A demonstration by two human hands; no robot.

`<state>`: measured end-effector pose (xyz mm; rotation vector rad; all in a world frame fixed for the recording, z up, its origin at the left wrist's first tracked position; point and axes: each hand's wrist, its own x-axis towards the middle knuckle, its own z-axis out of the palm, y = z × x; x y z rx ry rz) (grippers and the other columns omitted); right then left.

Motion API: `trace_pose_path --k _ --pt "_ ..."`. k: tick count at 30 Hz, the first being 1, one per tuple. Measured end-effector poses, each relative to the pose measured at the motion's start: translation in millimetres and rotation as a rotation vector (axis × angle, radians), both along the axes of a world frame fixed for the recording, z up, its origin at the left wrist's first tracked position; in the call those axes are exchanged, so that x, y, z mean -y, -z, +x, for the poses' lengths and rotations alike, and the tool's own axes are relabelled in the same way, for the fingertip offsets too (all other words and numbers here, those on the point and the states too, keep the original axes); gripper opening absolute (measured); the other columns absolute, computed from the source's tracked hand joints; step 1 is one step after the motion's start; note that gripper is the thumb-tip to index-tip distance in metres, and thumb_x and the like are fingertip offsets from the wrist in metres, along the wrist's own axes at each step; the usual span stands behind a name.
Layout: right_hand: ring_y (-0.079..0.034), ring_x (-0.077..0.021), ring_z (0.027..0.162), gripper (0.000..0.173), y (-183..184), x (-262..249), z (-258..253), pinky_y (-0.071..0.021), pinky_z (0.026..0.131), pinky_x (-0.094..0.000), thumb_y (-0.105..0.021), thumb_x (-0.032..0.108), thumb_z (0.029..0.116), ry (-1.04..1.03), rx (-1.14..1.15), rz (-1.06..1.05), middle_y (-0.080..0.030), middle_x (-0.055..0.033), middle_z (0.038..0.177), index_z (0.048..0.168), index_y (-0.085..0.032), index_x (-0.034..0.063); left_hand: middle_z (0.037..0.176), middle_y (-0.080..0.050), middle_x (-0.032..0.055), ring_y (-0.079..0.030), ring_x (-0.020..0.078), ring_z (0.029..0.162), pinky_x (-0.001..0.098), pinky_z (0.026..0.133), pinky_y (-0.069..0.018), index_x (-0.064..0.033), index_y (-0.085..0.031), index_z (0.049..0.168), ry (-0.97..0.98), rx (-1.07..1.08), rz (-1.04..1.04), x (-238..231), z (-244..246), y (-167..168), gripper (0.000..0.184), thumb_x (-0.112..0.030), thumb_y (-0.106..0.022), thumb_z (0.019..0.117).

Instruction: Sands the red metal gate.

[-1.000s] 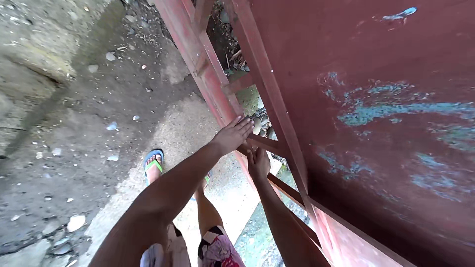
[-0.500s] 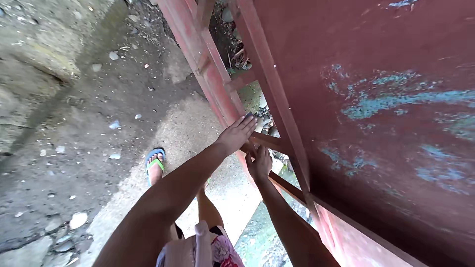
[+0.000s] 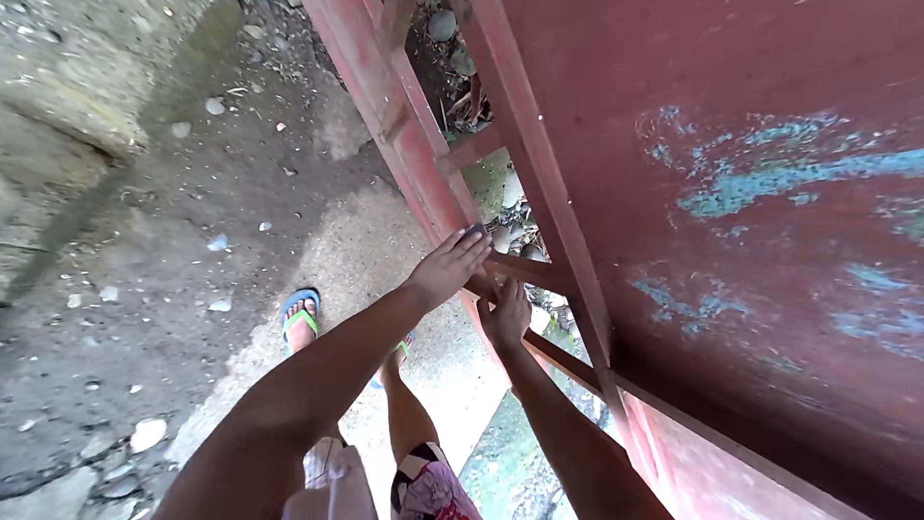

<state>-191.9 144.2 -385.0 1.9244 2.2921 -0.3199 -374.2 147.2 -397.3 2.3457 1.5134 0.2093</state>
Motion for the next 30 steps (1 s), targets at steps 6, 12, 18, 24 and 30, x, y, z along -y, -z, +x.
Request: trace_pose_path --k 6,12,18,24,30 --pt "-0.063 -0.0445 0.119 0.056 -1 -1 5 -0.0484 0.097 -0.0592 -0.068 0.024 0.0863 -0.011 -0.006 -0.045 -0.062 -0.0298 0.13 0.129 -0.059 -0.0106 0.168 -0.03 0.011 -0.024 0.0261 0.157 0.0463 0.127 -0.0168 0.0008 -0.035 0.157 -0.01 0.011 -0.066 -17 12 -7 0.058 0.009 -0.045 0.1006" --pt "-0.066 -0.0442 0.111 0.053 4 2 5 -0.0515 0.09 -0.0593 -0.07 0.023 0.0837 -0.03 -0.015 0.032 -0.066 -0.0286 0.122 0.124 -0.061 -0.0101 0.166 -0.036 0.0094 -0.031 0.0251 0.154 0.0458 0.125 -0.0208 -0.0021 -0.038 0.157 0.144 -0.032 0.058 -13 -19 7 0.058 0.012 -0.044 0.1002" --pt "-0.066 -0.0459 0.112 0.052 7 0 8 -0.0507 0.091 -0.0611 -0.07 0.022 0.0831 -0.032 -0.041 0.049 -0.066 -0.0291 0.121 0.122 -0.062 -0.0105 0.166 -0.032 0.0136 -0.026 0.0301 0.156 0.05 0.126 -0.0179 -0.0004 -0.037 0.157 -0.151 0.011 -0.019 -40 -30 1 0.063 0.012 -0.05 0.0965" --pt "-0.065 -0.0451 0.115 0.054 1 2 5 -0.0496 0.094 -0.0608 -0.071 0.022 0.0834 -0.041 -0.042 0.017 -0.065 -0.0294 0.124 0.124 -0.062 -0.0111 0.163 -0.04 0.0113 -0.033 0.0264 0.154 0.0458 0.125 -0.0225 0.0002 -0.044 0.153 -0.034 0.102 0.01 -25 -8 4 0.056 0.011 -0.048 0.098" --pt "-0.063 -0.0452 0.119 0.055 3 1 5 -0.0477 0.098 -0.0606 -0.07 0.023 0.0842 -0.033 -0.045 0.025 -0.064 -0.0296 0.127 0.127 -0.061 -0.0107 0.167 -0.029 0.0146 -0.021 0.03 0.157 0.0518 0.127 -0.015 0.0014 -0.037 0.157 -0.208 0.107 -0.1 -38 -26 -4 0.065 0.012 -0.053 0.0945"
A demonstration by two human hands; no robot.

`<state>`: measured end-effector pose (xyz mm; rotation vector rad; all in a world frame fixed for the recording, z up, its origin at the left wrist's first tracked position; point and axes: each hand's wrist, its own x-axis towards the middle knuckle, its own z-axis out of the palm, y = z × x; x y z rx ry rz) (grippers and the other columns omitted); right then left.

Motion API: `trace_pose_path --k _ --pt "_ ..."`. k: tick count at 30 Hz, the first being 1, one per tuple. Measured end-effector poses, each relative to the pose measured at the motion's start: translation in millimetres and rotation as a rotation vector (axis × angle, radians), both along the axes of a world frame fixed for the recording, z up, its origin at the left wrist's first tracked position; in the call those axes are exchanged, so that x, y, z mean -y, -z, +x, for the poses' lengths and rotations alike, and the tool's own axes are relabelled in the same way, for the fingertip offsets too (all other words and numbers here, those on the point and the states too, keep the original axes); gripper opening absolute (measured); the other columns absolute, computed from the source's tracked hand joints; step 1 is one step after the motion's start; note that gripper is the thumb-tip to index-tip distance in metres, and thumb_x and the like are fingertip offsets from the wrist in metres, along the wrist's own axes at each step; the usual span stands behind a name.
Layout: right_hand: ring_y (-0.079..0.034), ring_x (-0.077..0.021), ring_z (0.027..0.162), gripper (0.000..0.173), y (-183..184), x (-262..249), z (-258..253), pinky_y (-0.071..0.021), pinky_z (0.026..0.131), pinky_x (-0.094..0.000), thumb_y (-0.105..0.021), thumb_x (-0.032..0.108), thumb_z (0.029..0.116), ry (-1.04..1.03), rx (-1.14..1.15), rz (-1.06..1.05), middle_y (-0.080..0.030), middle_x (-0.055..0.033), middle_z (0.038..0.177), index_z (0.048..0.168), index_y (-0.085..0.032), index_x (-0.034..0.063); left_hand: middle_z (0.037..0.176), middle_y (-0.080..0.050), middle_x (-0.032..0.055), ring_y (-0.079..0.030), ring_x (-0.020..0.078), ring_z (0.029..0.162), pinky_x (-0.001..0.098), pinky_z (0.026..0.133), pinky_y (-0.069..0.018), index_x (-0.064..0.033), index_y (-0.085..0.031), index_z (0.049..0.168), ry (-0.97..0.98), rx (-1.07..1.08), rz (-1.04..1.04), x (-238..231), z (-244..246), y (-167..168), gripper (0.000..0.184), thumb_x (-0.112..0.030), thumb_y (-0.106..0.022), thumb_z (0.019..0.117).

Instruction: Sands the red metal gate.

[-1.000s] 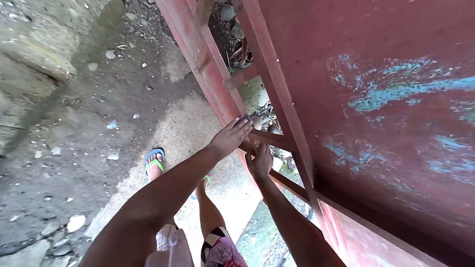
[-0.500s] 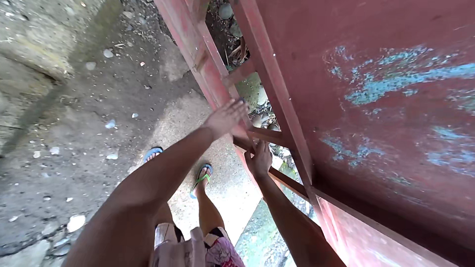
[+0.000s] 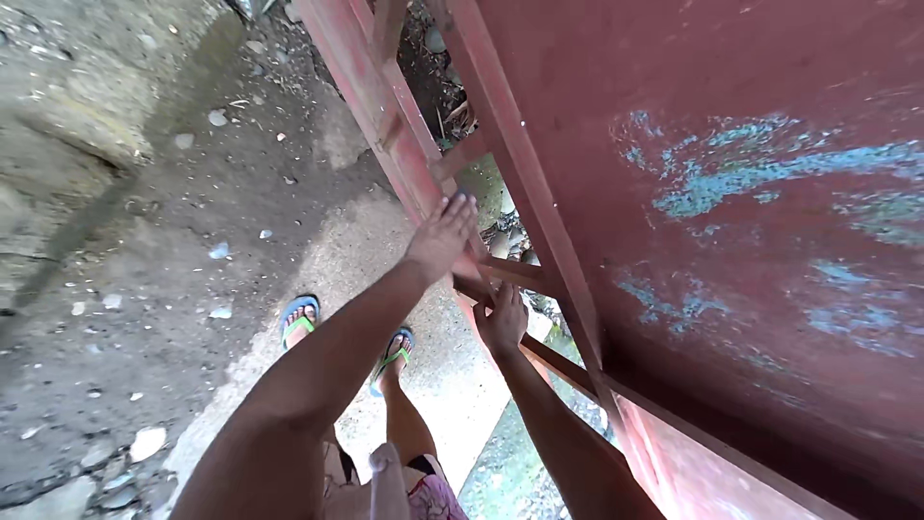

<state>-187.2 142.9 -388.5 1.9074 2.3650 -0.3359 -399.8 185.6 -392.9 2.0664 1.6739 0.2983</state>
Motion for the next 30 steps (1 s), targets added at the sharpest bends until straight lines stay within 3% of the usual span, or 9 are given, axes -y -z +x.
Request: trace_pose_path --k 4,6,8,11,14,18,22,26,30 --pt "-0.066 -0.0447 0.113 0.056 0 -1 2 -0.05 0.092 -0.061 -0.071 0.022 0.0829 -0.029 -0.001 0.032 -0.066 -0.0294 0.122 0.127 -0.06 -0.0114 0.165 -0.037 0.0092 -0.028 0.0257 0.155 0.0505 0.126 -0.0175 -0.0035 -0.041 0.156 0.144 0.002 0.082 -4 -15 6 0.061 0.012 -0.05 0.097" --pt "-0.066 -0.0449 0.113 0.056 0 0 1 -0.0494 0.093 -0.0615 -0.07 0.022 0.0828 -0.021 0.007 0.025 -0.066 -0.0296 0.122 0.127 -0.061 -0.0112 0.167 -0.033 0.0084 -0.026 0.0251 0.156 0.0533 0.126 -0.0124 -0.005 -0.038 0.158 0.074 -0.039 0.035 -18 -31 3 0.064 0.012 -0.05 0.0969" --pt "-0.065 -0.0454 0.115 0.056 0 1 1 -0.0487 0.095 -0.0612 -0.07 0.022 0.0834 -0.01 0.009 0.011 -0.065 -0.03 0.124 0.127 -0.06 -0.0115 0.167 -0.032 0.0092 -0.024 0.026 0.157 0.055 0.126 -0.011 -0.0036 -0.038 0.157 -0.048 -0.004 -0.004 -15 -16 2 0.066 0.01 -0.053 0.0948" --pt "-0.066 -0.0461 0.111 0.056 1 1 1 -0.0504 0.092 -0.0613 -0.071 0.021 0.082 -0.025 -0.006 0.033 -0.066 -0.0303 0.121 0.126 -0.061 -0.0122 0.168 -0.03 0.0086 -0.022 0.0248 0.158 0.0532 0.126 -0.0133 -0.0017 -0.037 0.157 -0.023 0.044 -0.017 13 13 0 0.066 0.011 -0.055 0.0944" --pt "-0.066 -0.0458 0.112 0.055 0 0 0 -0.0495 0.093 -0.0608 -0.071 0.021 0.0818 -0.019 0.014 0.027 -0.067 -0.0302 0.121 0.125 -0.061 -0.0123 0.166 -0.036 0.0064 -0.029 0.0226 0.155 0.05 0.124 -0.0209 -0.0042 -0.041 0.156 0.024 -0.018 0.095 14 5 7 0.063 0.012 -0.052 0.0959" --pt "-0.067 -0.0444 0.111 0.053 4 0 2 -0.0508 0.091 -0.0601 -0.072 0.022 0.0805 -0.027 0.025 0.066 -0.068 -0.0287 0.12 0.121 -0.063 -0.011 0.164 -0.038 0.0106 -0.032 0.0259 0.154 0.0516 0.125 -0.018 -0.0022 -0.039 0.156 -0.092 -0.147 0.1 -19 -7 8 0.062 0.011 -0.05 0.0969" --pt "-0.068 -0.0455 0.105 0.054 7 3 5 -0.0521 0.086 -0.0606 -0.072 0.022 0.0775 -0.055 -0.007 0.107 -0.068 -0.0293 0.114 0.12 -0.063 -0.0112 0.159 -0.043 0.0192 -0.039 0.0315 0.15 0.0466 0.125 -0.0224 0.0053 -0.045 0.15 -0.091 -0.139 0.095 -5 8 2 0.052 0.009 -0.047 0.0985" --pt "-0.066 -0.0474 0.11 0.058 1 1 -1 -0.0501 0.092 -0.0619 -0.073 0.021 0.08 -0.022 0.009 0.046 -0.067 -0.0312 0.119 0.125 -0.061 -0.0133 0.159 -0.044 0.0157 -0.039 0.0304 0.15 0.049 0.125 -0.0216 0.0029 -0.046 0.151 -0.029 -0.12 0.098 -2 -3 -1 0.052 0.007 -0.047 0.0995" --pt "-0.066 -0.0456 0.113 0.056 1 1 1 -0.0497 0.094 -0.0603 -0.072 0.022 0.0814 -0.008 0.04 0.018 -0.066 -0.0297 0.122 0.126 -0.061 -0.0113 0.161 -0.042 0.0152 -0.035 0.0302 0.152 0.0515 0.126 -0.0171 0.0014 -0.045 0.152 -0.106 -0.047 0.007 -12 -7 -6 0.051 0.006 -0.046 0.1008"
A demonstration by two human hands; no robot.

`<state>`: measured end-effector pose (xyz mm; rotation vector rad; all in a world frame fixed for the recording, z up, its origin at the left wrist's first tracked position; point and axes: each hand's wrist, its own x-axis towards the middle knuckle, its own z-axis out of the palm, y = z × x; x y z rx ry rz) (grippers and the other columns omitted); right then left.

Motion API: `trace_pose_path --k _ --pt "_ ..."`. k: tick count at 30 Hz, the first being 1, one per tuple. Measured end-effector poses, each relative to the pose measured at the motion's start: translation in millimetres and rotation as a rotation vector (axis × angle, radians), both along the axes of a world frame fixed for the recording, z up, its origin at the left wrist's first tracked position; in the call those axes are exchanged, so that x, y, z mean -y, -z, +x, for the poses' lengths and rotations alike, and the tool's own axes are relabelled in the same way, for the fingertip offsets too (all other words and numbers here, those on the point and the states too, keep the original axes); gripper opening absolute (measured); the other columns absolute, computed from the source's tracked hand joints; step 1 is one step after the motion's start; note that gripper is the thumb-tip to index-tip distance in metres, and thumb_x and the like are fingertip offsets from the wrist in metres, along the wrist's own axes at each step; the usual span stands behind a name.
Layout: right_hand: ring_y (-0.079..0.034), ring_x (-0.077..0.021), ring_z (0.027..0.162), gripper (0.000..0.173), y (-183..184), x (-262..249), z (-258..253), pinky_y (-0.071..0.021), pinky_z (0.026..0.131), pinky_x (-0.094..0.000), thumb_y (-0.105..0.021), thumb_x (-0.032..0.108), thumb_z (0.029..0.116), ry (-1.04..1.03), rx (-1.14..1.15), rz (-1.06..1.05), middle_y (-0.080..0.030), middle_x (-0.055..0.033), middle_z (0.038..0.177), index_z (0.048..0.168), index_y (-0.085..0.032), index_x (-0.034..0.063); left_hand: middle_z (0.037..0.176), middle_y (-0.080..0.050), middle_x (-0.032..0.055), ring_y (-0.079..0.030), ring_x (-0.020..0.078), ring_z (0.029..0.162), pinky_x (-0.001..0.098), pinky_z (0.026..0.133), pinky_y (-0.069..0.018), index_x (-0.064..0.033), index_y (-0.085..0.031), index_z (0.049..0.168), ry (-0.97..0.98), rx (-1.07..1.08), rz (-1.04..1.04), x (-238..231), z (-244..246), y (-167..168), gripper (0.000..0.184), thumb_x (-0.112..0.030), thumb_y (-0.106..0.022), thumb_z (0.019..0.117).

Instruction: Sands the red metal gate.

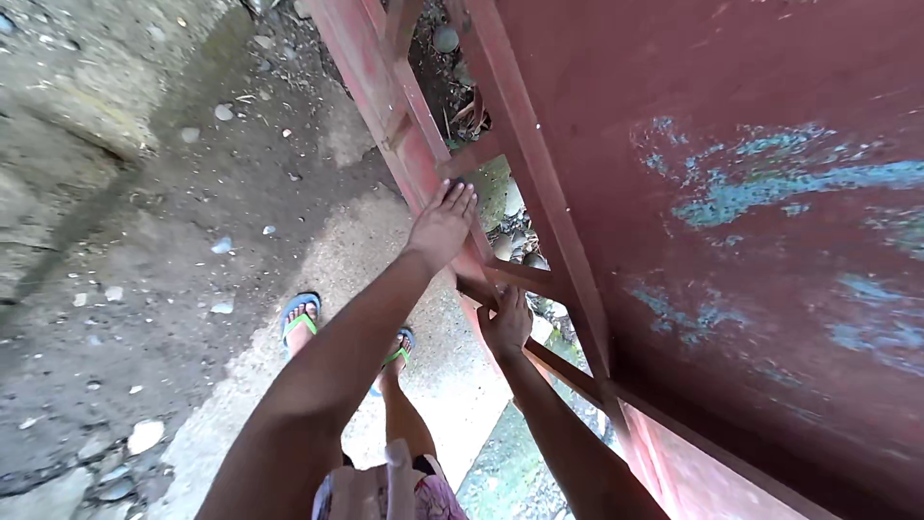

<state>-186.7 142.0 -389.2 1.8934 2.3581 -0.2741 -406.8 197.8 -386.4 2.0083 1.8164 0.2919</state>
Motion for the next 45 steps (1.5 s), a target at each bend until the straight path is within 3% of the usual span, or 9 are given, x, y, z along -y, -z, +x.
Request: trace_pose_path --k 8,11,13,16,22,26,35,39,45 --pt "-0.063 -0.0442 0.12 0.063 4 0 -6 -0.0493 0.096 -0.0598 -0.073 0.022 0.0815 0.02 0.034 0.013 -0.063 -0.0291 0.131 0.133 -0.058 -0.0103 0.166 -0.036 0.0054 -0.025 0.0231 0.157 0.0536 0.126 -0.0143 -0.0073 -0.044 0.155 -0.132 0.148 -0.034 -1 2 3 0.055 0.006 -0.045 0.1017" --pt "-0.059 -0.0426 0.127 0.067 -1 -4 -5 -0.0463 0.103 -0.0578 -0.072 0.023 0.0844 0.039 0.055 -0.081 -0.058 -0.0285 0.139 0.14 -0.052 -0.0089 0.16 -0.045 0.0085 -0.034 0.0264 0.153 0.0512 0.126 -0.0218 -0.0087 -0.05 0.151 -0.19 0.33 -0.186 18 6 -21 0.053 0.006 -0.047 0.1008" --pt "-0.052 -0.0425 0.136 0.07 -6 -4 -4 -0.0372 0.112 -0.0601 -0.071 0.023 0.086 0.036 0.04 -0.124 -0.052 -0.0284 0.146 0.144 -0.048 -0.0076 0.149 -0.056 0.0128 -0.052 0.0312 0.139 0.0525 0.116 -0.0398 -0.0138 -0.05 0.152 -0.276 0.501 -0.386 58 -2 -36 0.047 -0.004 -0.042 0.1066" --pt "-0.026 -0.0481 0.152 0.078 -22 23 -13 -0.0151 0.119 -0.0712 -0.068 0.023 0.0892 0.061 -0.096 -0.185 -0.03 -0.0318 0.161 0.155 -0.036 -0.0051 0.139 -0.062 0.0216 -0.061 0.0297 0.128 0.0445 0.112 -0.0452 -0.001 -0.056 0.143 -0.605 0.979 -0.454 140 -24 -28 0.038 -0.009 -0.04 0.1091" --pt "-0.05 -0.0309 0.139 0.054 -86 150 -110 -0.0403 0.117 -0.0409 -0.054 0.011 0.1019 0.433 -0.837 -0.637 -0.048 -0.0279 0.15 0.149 -0.039 -0.0121 0.099 -0.064 0.0097 -0.064 0.0136 0.085 0.0324 0.082 -0.0558 0.0051 -0.056 0.122 -1.289 1.612 -0.593 250 -58 -67 0.021 -0.006 -0.047 0.1069" --pt "-0.065 -0.0247 0.112 0.053 -118 194 -185 -0.0546 0.095 -0.0426 -0.051 0.015 0.1055 0.864 -1.13 -0.815 -0.062 -0.0214 0.128 0.153 -0.033 -0.0009 0.091 -0.065 0.0035 -0.06 0.0076 0.078 0.0238 0.072 -0.0505 -0.0012 -0.06 0.107 -1.365 1.57 -0.649 283 -91 -98 0.01 -0.005 -0.052 0.1048" --pt "-0.068 -0.0185 0.097 0.043 -119 181 -226 -0.059 0.086 -0.0365 -0.063 0.007 0.096 0.763 -1.17 -0.679 -0.066 -0.0184 0.113 0.134 -0.051 -0.009 0.096 -0.067 0.0089 -0.064 0.0106 0.083 0.0279 0.077 -0.0551 0.0064 -0.061 0.113 -0.997 1.382 -0.678 282 -125 -116 0.015 0.0 -0.059 0.0989" --pt "-0.069 -0.0246 0.104 0.028 -111 94 -203 -0.0549 0.097 -0.0403 -0.058 0.006 0.1001 0.559 -0.814 -0.439 -0.07 -0.0215 0.112 0.122 -0.061 -0.0107 0.127 -0.064 0.0219 -0.066 0.0205 0.11 0.0356 0.095 -0.0545 0.0088 -0.054 0.135 -0.817 1.303 -0.715 266 -127 -97 0.037 -0.002 -0.058 0.0999" --pt "-0.066 -0.0419 0.112 0.039 -63 -52 -160 -0.0491 0.101 -0.058 -0.063 0.016 0.1014 0.599 -0.603 -0.105 -0.068 -0.0284 0.118 0.133 -0.056 -0.0058 0.114 -0.068 0.0184 -0.067 0.0191 0.099 0.0352 0.087 -0.0554 0.0071 -0.058 0.129 -0.99 1.234 -0.807 267 -135 -33 0.029 -0.005 -0.056 0.1031"
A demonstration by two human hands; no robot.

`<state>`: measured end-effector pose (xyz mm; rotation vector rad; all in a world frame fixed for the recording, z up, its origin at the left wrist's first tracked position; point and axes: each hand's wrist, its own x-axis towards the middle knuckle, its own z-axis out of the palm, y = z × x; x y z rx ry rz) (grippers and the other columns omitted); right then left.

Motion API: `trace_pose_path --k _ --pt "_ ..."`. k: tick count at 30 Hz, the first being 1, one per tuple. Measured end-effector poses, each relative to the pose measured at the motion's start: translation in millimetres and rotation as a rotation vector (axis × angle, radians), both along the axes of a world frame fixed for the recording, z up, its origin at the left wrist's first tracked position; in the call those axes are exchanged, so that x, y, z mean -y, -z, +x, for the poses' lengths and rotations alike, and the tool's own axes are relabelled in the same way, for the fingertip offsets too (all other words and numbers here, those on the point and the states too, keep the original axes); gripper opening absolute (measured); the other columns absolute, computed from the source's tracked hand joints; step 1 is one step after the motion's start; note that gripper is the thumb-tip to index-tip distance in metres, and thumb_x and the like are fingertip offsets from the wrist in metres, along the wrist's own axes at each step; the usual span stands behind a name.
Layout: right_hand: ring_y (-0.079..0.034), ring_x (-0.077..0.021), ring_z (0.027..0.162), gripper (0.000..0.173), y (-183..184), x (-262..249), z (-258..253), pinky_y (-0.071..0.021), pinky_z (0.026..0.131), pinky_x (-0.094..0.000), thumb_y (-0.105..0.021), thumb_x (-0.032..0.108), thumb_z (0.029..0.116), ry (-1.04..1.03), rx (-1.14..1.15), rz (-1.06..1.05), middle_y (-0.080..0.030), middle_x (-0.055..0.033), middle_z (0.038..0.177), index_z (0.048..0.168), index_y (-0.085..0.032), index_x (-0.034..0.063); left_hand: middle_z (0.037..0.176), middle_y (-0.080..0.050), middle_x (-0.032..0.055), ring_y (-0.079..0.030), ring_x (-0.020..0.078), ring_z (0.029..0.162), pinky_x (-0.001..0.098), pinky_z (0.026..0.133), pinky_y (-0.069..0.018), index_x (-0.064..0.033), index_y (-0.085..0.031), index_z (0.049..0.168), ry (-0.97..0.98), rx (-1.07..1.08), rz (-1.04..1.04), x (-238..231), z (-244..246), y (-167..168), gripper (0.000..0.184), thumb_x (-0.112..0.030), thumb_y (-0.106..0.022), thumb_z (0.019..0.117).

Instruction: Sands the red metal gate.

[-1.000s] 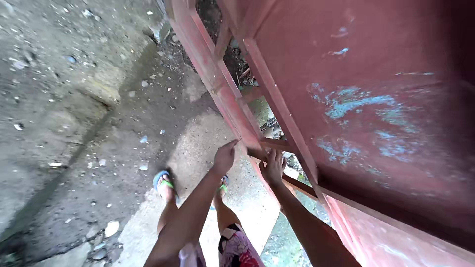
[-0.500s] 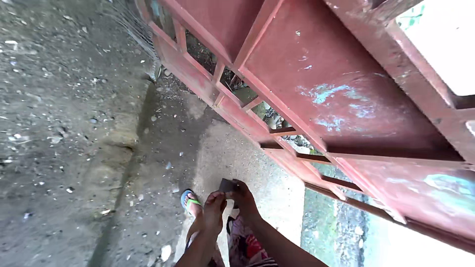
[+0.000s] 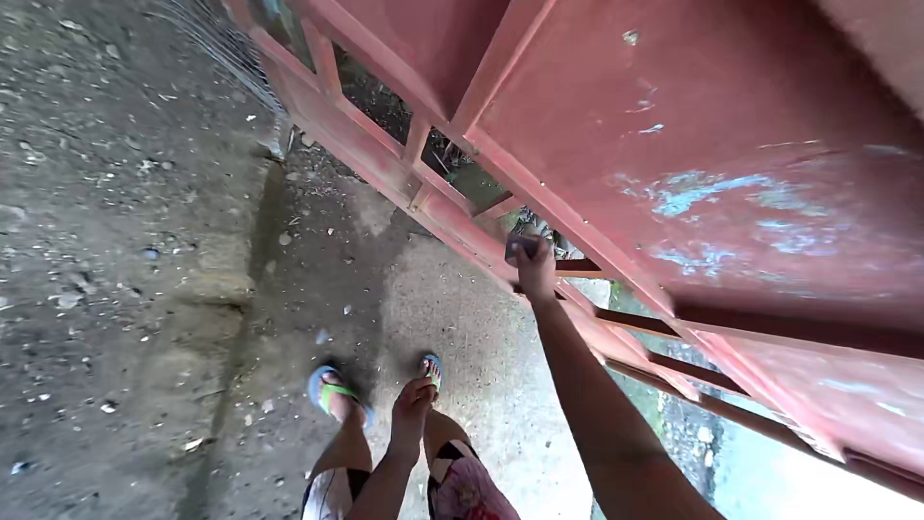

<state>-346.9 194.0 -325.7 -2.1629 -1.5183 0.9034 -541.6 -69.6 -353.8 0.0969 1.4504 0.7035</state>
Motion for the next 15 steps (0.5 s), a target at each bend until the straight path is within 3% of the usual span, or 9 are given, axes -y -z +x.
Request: trace_pose_path --k 4,6,8,11,15 --pt "-0.063 -0.0495 0.115 0.048 41 -32 -8 -0.0456 0.098 -0.0677 -0.066 0.032 0.1007 0.054 0.166 -0.035 -0.066 -0.0309 0.121 0.135 -0.058 -0.0016 0.119 -0.065 0.0201 -0.066 0.0213 0.103 0.0369 0.088 -0.0547 0.0062 -0.058 0.129 -0.019 0.01 -0.082 -8 -14 60 0.028 -0.007 -0.053 0.1051" --pt "-0.056 -0.0504 0.124 0.048 55 -35 -15 -0.0426 0.1 -0.0697 -0.069 0.033 0.0981 0.07 0.219 0.02 -0.06 -0.0299 0.131 0.131 -0.062 -0.0012 0.119 -0.065 0.0205 -0.065 0.0212 0.104 0.0372 0.089 -0.0541 0.0061 -0.057 0.131 0.015 0.004 -0.097 -14 -26 93 0.03 -0.01 -0.053 0.1062" --pt "-0.047 -0.0518 0.131 0.047 63 -43 -22 -0.034 0.101 -0.0748 -0.073 0.031 0.0947 0.105 0.2 0.087 -0.056 -0.0295 0.137 0.129 -0.064 0.0002 0.119 -0.066 0.021 -0.065 0.0219 0.104 0.0375 0.09 -0.0532 0.0064 -0.056 0.132 0.06 -0.003 -0.11 -23 -37 119 0.031 -0.011 -0.053 0.1066" --pt "-0.046 -0.0477 0.133 0.044 73 -44 -28 -0.0277 0.101 -0.077 -0.073 0.026 0.0933 0.193 0.168 0.147 -0.058 -0.025 0.136 0.13 -0.065 0.0029 0.122 -0.065 0.0212 -0.065 0.0228 0.107 0.038 0.091 -0.0532 0.0056 -0.056 0.133 0.095 0.026 -0.147 -34 -52 129 0.031 -0.011 -0.052 0.1069" --pt "-0.05 -0.0455 0.127 0.037 73 -36 -34 -0.0336 0.099 -0.0733 -0.073 0.022 0.0934 0.24 0.131 0.193 -0.056 -0.0254 0.136 0.124 -0.066 0.0028 0.121 -0.064 0.0221 -0.064 0.0233 0.106 0.038 0.09 -0.0528 0.0066 -0.056 0.133 0.111 0.018 -0.166 -38 -72 129 0.03 -0.008 -0.051 0.1066"
